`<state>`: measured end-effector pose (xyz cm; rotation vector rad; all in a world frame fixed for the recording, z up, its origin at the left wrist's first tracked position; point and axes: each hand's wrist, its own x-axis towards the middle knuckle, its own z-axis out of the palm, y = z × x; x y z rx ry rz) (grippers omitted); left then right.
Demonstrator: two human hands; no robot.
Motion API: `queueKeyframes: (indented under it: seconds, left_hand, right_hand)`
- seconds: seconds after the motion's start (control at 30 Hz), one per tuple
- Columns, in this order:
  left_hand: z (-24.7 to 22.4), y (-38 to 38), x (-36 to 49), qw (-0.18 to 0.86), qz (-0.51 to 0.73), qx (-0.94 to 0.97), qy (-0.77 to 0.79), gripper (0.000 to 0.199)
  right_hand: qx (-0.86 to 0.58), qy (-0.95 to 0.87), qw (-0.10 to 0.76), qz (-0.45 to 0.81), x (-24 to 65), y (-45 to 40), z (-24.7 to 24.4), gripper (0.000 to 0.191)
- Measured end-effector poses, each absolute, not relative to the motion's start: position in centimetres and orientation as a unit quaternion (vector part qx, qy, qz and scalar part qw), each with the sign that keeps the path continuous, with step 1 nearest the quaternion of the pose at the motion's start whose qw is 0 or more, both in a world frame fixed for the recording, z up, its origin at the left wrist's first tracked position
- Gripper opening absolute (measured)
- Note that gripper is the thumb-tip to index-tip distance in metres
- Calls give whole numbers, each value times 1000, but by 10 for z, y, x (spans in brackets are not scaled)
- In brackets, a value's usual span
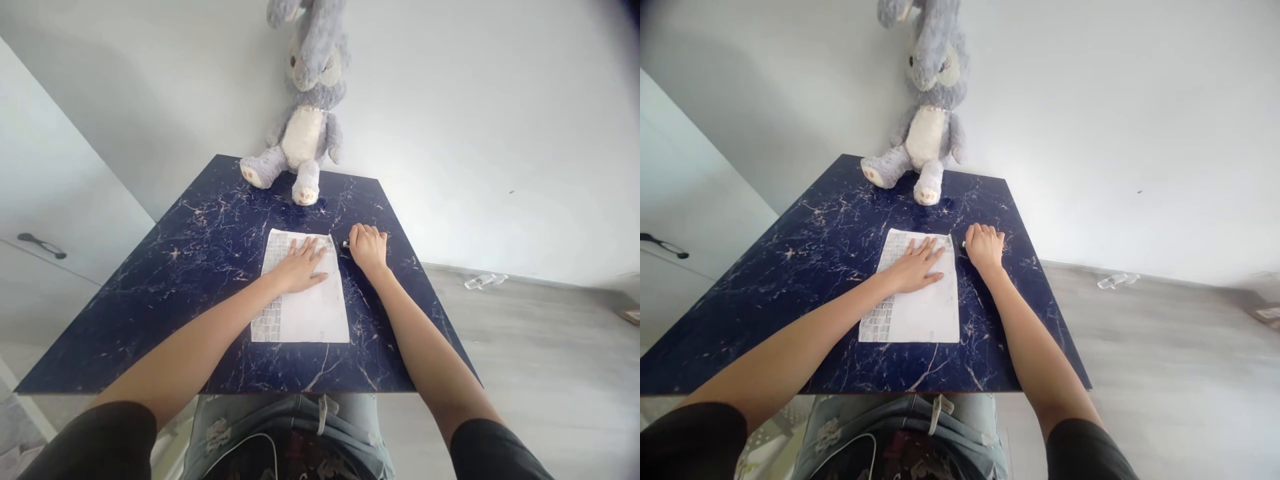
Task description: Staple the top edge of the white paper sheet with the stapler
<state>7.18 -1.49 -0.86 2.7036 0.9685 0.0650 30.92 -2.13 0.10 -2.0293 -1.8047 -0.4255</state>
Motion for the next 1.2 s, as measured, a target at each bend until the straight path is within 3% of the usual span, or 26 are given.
queueKeyframes:
  seconds: [0.27,1.03,1.2]
  left_hand:
    - [-6,-16,72,105,16,945,309,81]
    - [-6,-19,70,68,70,949,300,64]
    - [1,4,49,30,188,928,321,38]
  right_hand:
    - [-702,-655,193,-202,306,-16,-5,42]
    - [-719,-653,189,-147,303,-22,5,42]
    - [-701,-641,308,-57,318,-25,12,45]
